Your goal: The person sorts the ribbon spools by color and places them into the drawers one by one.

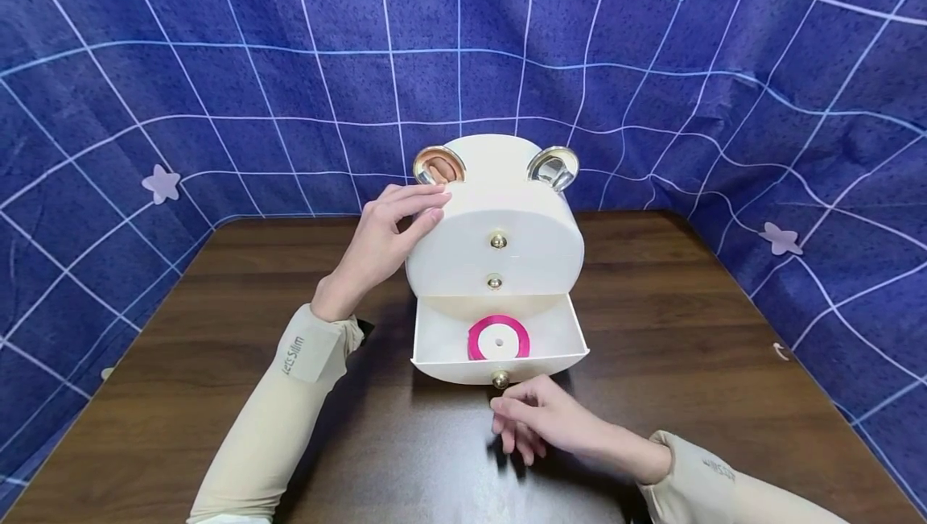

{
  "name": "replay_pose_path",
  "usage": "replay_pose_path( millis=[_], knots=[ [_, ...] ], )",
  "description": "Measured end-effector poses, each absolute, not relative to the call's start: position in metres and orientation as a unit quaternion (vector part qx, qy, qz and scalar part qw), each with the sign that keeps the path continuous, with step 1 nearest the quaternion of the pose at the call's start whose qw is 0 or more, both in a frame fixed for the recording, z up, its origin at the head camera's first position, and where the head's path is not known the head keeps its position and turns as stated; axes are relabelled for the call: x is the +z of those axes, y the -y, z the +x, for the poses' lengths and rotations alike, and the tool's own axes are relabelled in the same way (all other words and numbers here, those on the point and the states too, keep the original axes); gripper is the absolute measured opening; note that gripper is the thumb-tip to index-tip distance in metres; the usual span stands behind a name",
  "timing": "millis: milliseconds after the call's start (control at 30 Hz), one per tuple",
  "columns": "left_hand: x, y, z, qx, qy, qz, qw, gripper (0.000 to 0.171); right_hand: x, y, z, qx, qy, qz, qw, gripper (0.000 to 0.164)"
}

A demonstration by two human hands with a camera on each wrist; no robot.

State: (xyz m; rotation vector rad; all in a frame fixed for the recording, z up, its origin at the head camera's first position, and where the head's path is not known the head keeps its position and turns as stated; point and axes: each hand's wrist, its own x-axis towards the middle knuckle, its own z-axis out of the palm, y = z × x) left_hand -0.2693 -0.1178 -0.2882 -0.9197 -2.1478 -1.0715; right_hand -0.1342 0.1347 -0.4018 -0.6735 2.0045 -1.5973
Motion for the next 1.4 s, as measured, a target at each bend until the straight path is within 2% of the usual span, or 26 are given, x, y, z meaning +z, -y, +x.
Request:
replay_pose_path(
  millis=[100,167,233,400,1400],
  knots=[
    [-0.288,0.118,-0.270,-0.399,0.801,-0.345,0.282,0.024,-0.410,-0.131,-0.138,-0.633,-0.679,-0.149,0.341,0.049],
    [-0.288,0.118,-0.269,-0.398,0.802,-0.345,0.283,0.024,-0.413,-0.128,-0.141,-0.658,-0.651,-0.095,0.367,0.052],
    [-0.288,0.118,-0.269,-0.398,0.801,-0.346,0.283,0.024,-0.415,-0.125,-0.144,-0.679,-0.629,-0.057,0.375,0.046],
    [-0.287,0.118,-0.269,-0.399,0.799,-0.348,0.283,0.024,-0.415,-0.122,-0.149,-0.701,-0.603,-0.019,0.380,0.033],
    [-0.287,0.118,-0.268,-0.393,0.809,-0.338,0.277,0.025,-0.418,-0.121,-0.189,-0.691,-0.626,-0.040,0.359,0.033]
  ],
)
